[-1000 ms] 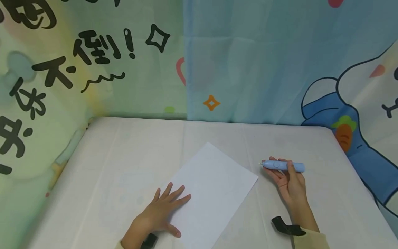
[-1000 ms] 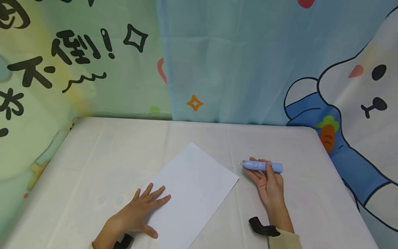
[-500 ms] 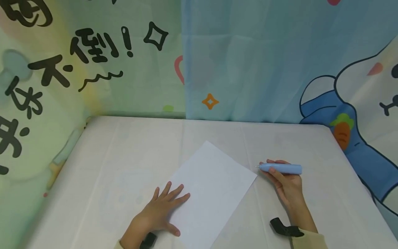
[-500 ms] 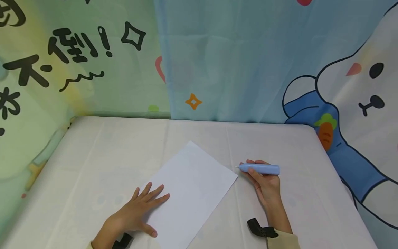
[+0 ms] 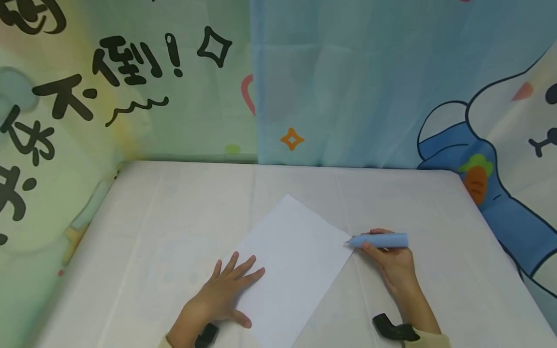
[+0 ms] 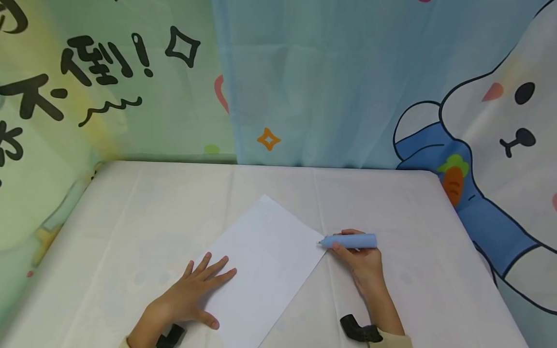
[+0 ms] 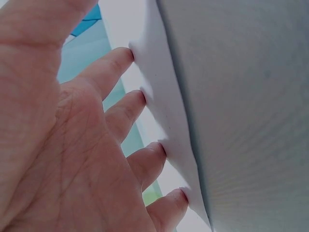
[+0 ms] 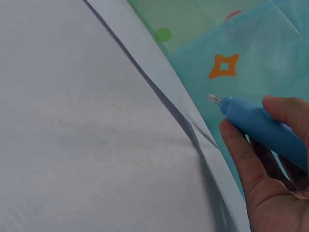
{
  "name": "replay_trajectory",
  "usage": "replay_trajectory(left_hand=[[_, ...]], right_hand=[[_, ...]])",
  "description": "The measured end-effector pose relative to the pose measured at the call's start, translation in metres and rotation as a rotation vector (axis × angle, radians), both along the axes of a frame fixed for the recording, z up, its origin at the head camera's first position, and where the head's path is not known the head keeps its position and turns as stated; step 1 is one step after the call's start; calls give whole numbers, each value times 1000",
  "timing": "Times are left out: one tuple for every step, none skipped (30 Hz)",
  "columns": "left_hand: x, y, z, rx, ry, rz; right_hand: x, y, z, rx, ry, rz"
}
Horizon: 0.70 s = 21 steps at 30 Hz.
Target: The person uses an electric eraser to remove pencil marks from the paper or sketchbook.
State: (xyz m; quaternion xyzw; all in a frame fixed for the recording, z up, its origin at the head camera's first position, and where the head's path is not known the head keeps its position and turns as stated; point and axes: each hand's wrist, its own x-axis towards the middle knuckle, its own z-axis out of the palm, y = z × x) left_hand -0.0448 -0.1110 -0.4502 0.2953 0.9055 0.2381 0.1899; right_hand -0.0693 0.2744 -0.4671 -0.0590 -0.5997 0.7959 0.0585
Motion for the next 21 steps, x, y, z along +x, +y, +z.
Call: replay_trajectory(left_hand=[[0,0,0,1,-1,1],[0,0,0,2,-3,2],[0,0,0,1,-5,2],[0,0,0,0,-7,2],[0,0,-1,-5,-8,2],[0,0,-1,-6,-9,2],[0,1,-1,-9,-10,1],[0,1,-2,-8,-12,2],[0,1,-2,-9,-12,2],[0,1,-2,-9,-11,3],[0,1,-3,-12,-11,3],[0,1,-3,-12,-11,4],[0,1,-3,-15,-11,4],[0,1,-2,-17,-11,4],[0,1,-2,-18,-9,4],[0,1,-2,-21,-10,3],[0,1,-2,-21,-12,3],[0,1,-2,-22,-12,3],[0,1,-2,-21,-12,3],[0,1,-2,-22,-10,3],[0,1,-2,-20,-9,4]], right_hand=[[1,-1,0,43,-7,9],[2,-3,0,65,-6,22],[3,-4,0,91,-3,37],[4,-5,0,124,-1,47],[5,-6,0,151,2,55],[6,-8,0,173,3,58],[7,-9,0,205,3,54],[8,-10,0,217,5,47],[9,-11,1,233,4,37],[9,-13,1,237,2,22],[10,-14,1,232,0,8],[11,-15,1,225,-3,-7],[11,-16,1,220,-5,-24],[12,-17,1,219,-7,-40],[13,-19,1,218,-9,-55],[13,-20,2,218,-12,-69],[14,-20,2,218,-15,-81],[14,-21,2,222,-20,-92],[15,-21,2,222,-23,-101],[16,-22,2,223,-27,-109],[16,-22,2,224,-35,-116]])
